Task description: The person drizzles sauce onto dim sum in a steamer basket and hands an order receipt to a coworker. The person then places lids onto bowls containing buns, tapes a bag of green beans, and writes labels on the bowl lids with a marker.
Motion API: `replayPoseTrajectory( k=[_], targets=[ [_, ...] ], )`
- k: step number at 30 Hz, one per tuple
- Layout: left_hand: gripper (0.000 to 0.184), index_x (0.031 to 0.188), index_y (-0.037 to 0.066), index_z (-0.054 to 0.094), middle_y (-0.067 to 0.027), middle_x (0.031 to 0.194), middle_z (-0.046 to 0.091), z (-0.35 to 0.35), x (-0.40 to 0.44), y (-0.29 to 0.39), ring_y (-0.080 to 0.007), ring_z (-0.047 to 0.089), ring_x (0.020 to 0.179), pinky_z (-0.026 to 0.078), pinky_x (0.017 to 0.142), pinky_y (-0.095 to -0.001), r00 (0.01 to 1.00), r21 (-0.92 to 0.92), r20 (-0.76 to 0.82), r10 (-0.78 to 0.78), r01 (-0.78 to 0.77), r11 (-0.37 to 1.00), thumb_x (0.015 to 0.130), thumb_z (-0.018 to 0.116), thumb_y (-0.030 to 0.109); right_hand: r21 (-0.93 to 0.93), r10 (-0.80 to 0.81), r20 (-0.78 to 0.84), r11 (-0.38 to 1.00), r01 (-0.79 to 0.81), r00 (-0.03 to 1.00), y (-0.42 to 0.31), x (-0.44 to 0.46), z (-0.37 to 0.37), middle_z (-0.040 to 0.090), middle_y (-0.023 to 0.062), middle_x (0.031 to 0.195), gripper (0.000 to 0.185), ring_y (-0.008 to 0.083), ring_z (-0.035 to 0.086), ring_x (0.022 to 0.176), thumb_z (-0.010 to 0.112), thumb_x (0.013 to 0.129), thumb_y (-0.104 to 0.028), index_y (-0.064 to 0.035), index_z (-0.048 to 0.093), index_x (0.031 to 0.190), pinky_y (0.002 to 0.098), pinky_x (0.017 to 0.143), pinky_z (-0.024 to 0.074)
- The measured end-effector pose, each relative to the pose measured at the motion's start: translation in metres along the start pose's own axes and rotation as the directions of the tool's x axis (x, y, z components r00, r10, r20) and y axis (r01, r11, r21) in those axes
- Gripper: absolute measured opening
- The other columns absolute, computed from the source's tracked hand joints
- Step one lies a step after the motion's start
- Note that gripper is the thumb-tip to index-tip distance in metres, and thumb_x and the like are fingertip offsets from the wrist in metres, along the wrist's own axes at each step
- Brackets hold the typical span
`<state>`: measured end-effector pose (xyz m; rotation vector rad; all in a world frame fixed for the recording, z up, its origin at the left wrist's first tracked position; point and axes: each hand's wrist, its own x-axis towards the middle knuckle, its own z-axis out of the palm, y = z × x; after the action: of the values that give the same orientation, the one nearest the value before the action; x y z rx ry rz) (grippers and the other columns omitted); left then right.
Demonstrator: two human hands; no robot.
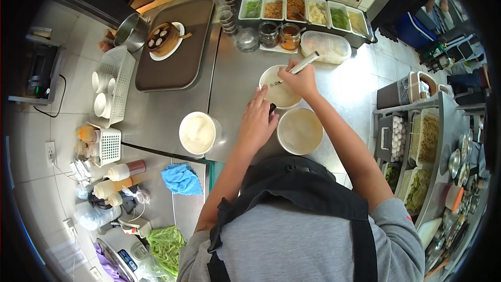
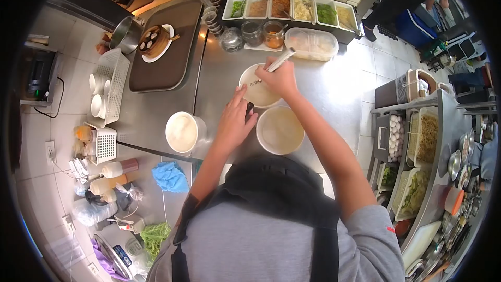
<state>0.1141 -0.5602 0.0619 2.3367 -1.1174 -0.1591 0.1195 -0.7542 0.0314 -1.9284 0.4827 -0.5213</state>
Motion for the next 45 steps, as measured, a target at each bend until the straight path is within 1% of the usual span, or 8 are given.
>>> replayPoseTrajectory(
  k=[5, 8, 16, 19, 22, 29, 35, 45],
  targets=[
    [0.022, 0.09, -0.002, 0.051, -0.0205, 0.142, 0.037, 0.007, -0.014, 0.002, -0.0351, 0.043, 0.126, 0.04, 0.096, -0.0434, 0.987, -0.17, -0.137, -0.081, 0.057, 0.984, 0.083, 0.065, 0.014, 0.393, 0.245, 0.022, 0.89, -0.233, 0.969, -0.018, -0.038, -0.035, 0.057, 0.0015, 0.059, 0.024, 0.0052, 0.055, 0.054, 0.073, 0.077, -0.016, -0.0057, 0.052, 0.071, 0.0223, 0.046, 0.0446],
    [0.023, 0.089, -0.002, 0.051, -0.0191, 0.13, 0.046, 0.018, -0.039, 0.005, -0.0305, 0.053, 0.109, 0.044, 0.086, -0.0385, 0.967, -0.319, -0.18, -0.179, 0.115, 0.941, 0.083, 0.065, 0.015, 0.448, 0.119, 0.026, 0.886, -0.118, 0.993, -0.013, -0.075, -0.057, 0.058, 0.0017, 0.063, 0.027, 0.0044, 0.056, 0.053, 0.075, 0.08, -0.017, -0.0078, 0.05, 0.075, 0.0186, 0.045, 0.044],
    [0.026, 0.081, 0.004, 0.046, -0.0037, 0.069, 0.054, 0.03, -0.058, 0.008, -0.0128, 0.053, 0.06, 0.045, 0.057, -0.028, 0.935, -0.657, 0.012, -0.356, 0.276, 0.702, 0.085, 0.068, 0.017, 0.235, 0.142, 0.156, 0.956, -0.176, 0.978, -0.017, -0.114, -0.054, 0.056, 0.0018, 0.057, 0.034, 0.0054, 0.054, 0.047, 0.076, 0.08, -0.02, -0.0072, 0.047, 0.068, 0.0199, 0.041, 0.0411],
    [0.025, 0.082, 0.006, 0.044, -0.0004, 0.065, 0.052, 0.048, -0.06, 0.004, -0.009, 0.052, 0.055, 0.045, 0.053, -0.0258, 0.916, -0.832, 0.052, -0.397, 0.26, 0.49, 0.087, 0.067, 0.014, 0.12, 0.127, 0.171, 0.982, -0.148, 0.977, -0.017, -0.11, -0.05, 0.053, 0.0015, 0.056, 0.04, 0.0052, 0.051, 0.047, 0.074, 0.082, -0.024, -0.0058, 0.045, 0.062, 0.0224, 0.04, 0.0372],
    [0.025, 0.085, 0.008, 0.043, 0.0004, 0.067, 0.053, 0.055, -0.062, 0.0, -0.0078, 0.053, 0.056, 0.045, 0.051, -0.023, 0.901, -0.917, 0.171, -0.399, 0.294, 0.271, 0.087, 0.067, 0.014, -0.079, -0.013, 0.199, 0.996, 0.029, 0.98, -0.017, -0.103, -0.046, 0.048, 0.0002, 0.053, 0.043, 0.0061, 0.044, 0.047, 0.075, 0.081, -0.029, -0.0059, 0.045, 0.06, 0.0253, 0.042, 0.0349],
    [0.027, 0.087, 0.01, 0.043, 0.0007, 0.07, 0.052, 0.057, -0.061, -0.004, -0.0079, 0.055, 0.057, 0.048, 0.052, -0.0229, 0.867, -0.917, 0.248, -0.433, 0.354, 0.184, 0.085, 0.07, 0.015, -0.091, -0.023, 0.201, 0.995, 0.042, 0.979, 0.003, -0.11, -0.042, 0.047, 0.0019, 0.051, 0.034, 0.0079, 0.04, 0.048, 0.071, 0.078, -0.017, -0.004, 0.045, 0.06, 0.028, 0.045, 0.0347],
    [0.029, 0.088, 0.01, 0.043, 0.002, 0.071, 0.051, 0.054, -0.059, -0.001, -0.0077, 0.055, 0.059, 0.048, 0.053, -0.023, 0.824, -0.889, 0.319, -0.468, 0.431, 0.152, 0.083, 0.072, 0.015, -0.062, 0.043, 0.17, 0.998, -0.033, 0.985, -0.011, -0.11, -0.041, 0.057, 0.0056, 0.055, 0.028, 0.0124, 0.052, 0.049, 0.072, 0.075, -0.023, -0.0042, 0.055, 0.063, 0.029, 0.049, 0.0426],
    [0.033, 0.086, 0.011, 0.042, 0.0017, 0.07, 0.051, 0.048, -0.057, 0.001, -0.009, 0.058, 0.058, 0.046, 0.05, -0.0224, 0.801, -0.861, 0.333, -0.497, 0.473, 0.185, 0.081, 0.074, 0.018, -0.066, 0.037, 0.167, 0.997, -0.026, 0.985, -0.009, -0.111, -0.044, 0.058, 0.006, 0.056, 0.025, 0.0143, 0.054, 0.05, 0.071, 0.074, -0.022, -0.0045, 0.057, 0.064, 0.0307, 0.051, 0.0443]
  ],
)
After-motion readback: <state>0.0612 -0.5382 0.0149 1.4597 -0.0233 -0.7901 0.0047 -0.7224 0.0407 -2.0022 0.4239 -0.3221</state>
